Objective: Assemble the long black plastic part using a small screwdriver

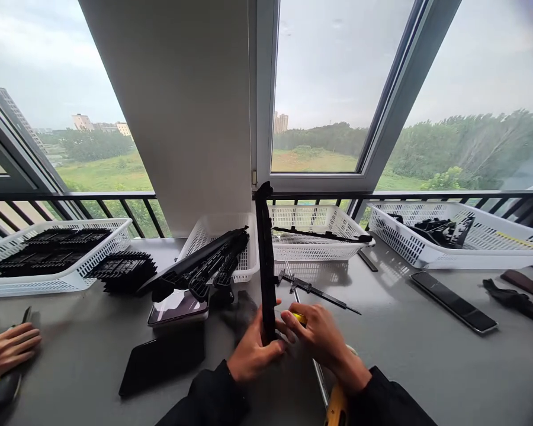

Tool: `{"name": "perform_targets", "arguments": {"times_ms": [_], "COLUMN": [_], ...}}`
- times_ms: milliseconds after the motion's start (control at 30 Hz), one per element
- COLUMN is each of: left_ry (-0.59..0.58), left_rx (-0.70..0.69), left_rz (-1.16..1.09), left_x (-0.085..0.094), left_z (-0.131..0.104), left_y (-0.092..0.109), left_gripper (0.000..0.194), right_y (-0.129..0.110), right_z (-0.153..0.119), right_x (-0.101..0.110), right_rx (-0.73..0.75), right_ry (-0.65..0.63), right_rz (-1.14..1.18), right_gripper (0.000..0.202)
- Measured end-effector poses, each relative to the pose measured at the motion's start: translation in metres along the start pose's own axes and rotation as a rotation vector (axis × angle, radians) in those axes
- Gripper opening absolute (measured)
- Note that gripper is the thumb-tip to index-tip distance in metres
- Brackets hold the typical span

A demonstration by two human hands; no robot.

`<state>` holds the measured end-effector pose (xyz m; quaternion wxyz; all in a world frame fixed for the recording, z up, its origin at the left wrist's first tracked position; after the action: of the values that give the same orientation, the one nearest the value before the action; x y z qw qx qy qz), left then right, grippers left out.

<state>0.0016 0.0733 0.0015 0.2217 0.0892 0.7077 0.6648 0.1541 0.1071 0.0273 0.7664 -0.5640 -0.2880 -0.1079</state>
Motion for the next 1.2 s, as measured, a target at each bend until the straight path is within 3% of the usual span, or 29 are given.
{"name": "perform_targets", "arguments": {"times_ms": [67,233,400,533,700,967,1200], "left_ry": [-0.002,-0.03,-0.004,0.036,0.094,0.173,0.203], "left_rx": [-0.014,-0.043,-0.028,0.048,0.051,-0.059,-0.054], "left_rz": [0.003,0.02,0.049,0.057,0.082,0.201,0.225], "left_x": [-0.001,-0.008,-0.012,-0.014,-0.012,-0.014,-0.014], "left_z": [0.001,0.001,-0.004,-0.004,-0.002,-0.006,-0.007], "left_y": [0.0,0.0,0.005,0.004,0.001,0.01,0.016], "left_gripper": [0.064,0.053,0.063,0.045,0.061,0.072,0.081], "right_y": [-0.001,0.003,0.001,0.003,0.008,0.008,0.009], "right_z": [0.001,0.003,0.0,0.001,0.002,0.001,0.001], "right_x": [0.0,0.008,0.004,0.008,0.012,0.009,0.014], "right_rx": [0.018,0.016,0.033,0.023,-0.013,0.01,0.015], "right_ry": [0.0,0.139,0.094,0.117,0.181,0.197,0.197], "right_rz": [0.016,-0.016,-0.002,-0.009,-0.021,-0.02,-0.019], "right_gripper": [0.071,0.077,0.077,0.075,0.072,0.074,0.076]}}
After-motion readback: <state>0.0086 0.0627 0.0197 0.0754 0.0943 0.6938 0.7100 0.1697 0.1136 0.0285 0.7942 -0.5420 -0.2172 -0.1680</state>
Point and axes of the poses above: each hand's wrist, its own z-axis towards the middle knuckle, its own x-axis out of the back of the hand, y = z × x, the point moved 5 cm from there along z, towards the middle knuckle, and after that the axes turned 10 degrees about z, right-handed, at the moved point
